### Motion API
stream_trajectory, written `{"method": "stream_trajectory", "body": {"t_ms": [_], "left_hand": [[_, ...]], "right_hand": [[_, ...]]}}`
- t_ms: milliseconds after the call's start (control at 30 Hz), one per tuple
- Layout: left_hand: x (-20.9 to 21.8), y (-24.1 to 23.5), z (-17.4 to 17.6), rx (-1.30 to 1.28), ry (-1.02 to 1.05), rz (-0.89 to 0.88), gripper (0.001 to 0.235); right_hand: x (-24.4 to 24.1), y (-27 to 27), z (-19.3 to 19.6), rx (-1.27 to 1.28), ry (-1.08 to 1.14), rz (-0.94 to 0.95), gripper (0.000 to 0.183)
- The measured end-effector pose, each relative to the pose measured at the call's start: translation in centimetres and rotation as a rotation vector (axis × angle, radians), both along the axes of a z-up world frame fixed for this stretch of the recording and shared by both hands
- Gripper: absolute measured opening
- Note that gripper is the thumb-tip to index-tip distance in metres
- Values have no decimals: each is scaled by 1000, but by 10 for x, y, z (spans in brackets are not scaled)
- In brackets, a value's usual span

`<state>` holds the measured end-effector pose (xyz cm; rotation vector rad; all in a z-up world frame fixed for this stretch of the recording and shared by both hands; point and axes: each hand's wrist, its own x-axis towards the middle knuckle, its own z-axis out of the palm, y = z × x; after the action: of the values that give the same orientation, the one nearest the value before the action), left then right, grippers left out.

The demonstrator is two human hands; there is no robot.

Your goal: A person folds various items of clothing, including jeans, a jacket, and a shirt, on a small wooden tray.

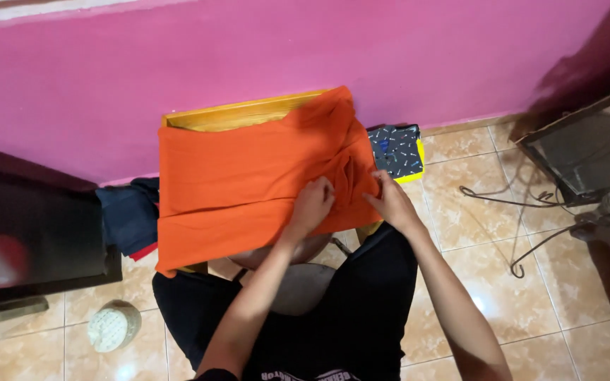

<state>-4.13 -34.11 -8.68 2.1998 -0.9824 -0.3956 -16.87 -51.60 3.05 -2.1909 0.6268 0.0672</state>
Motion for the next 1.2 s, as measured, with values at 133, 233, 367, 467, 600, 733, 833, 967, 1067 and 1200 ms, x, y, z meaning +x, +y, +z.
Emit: {"method": "stream_trajectory", "body": {"t_ms": [133,233,367,467,600,733,833,967,1067,1200], "left_hand": [[-11,13,65,202,4,-137,60],[-5,11,14,282,-74,-148,39],[6,14,20,-33,141,-11,36],[16,17,35,-101,367,148,23],[31,20,59,-167,398,288,24],[36,21,58,-389,373,360,24],[10,48,111,-457,273,124,30],[-2,81,77,-209,214,-77,31],[1,89,54,-132,116,-35,49],[11,88,25,31,-145,42,35]], "right_hand": [[-9,-19,-42,-71,82,-110,29],[-12,-23,-38,-100,228,-106,39],[18,-21,-33,-424,-106,-56,47],[59,-26,-49,-574,-202,141,46],[99,-49,-92,-578,150,229,49],[85,-35,-41,-476,-288,110,22],[35,-20,-14,-514,-282,143,17],[-20,-9,7,-346,108,191,29],[-19,-10,16,-200,126,91,48],[5,-13,-17,-263,-10,33,36]]}}
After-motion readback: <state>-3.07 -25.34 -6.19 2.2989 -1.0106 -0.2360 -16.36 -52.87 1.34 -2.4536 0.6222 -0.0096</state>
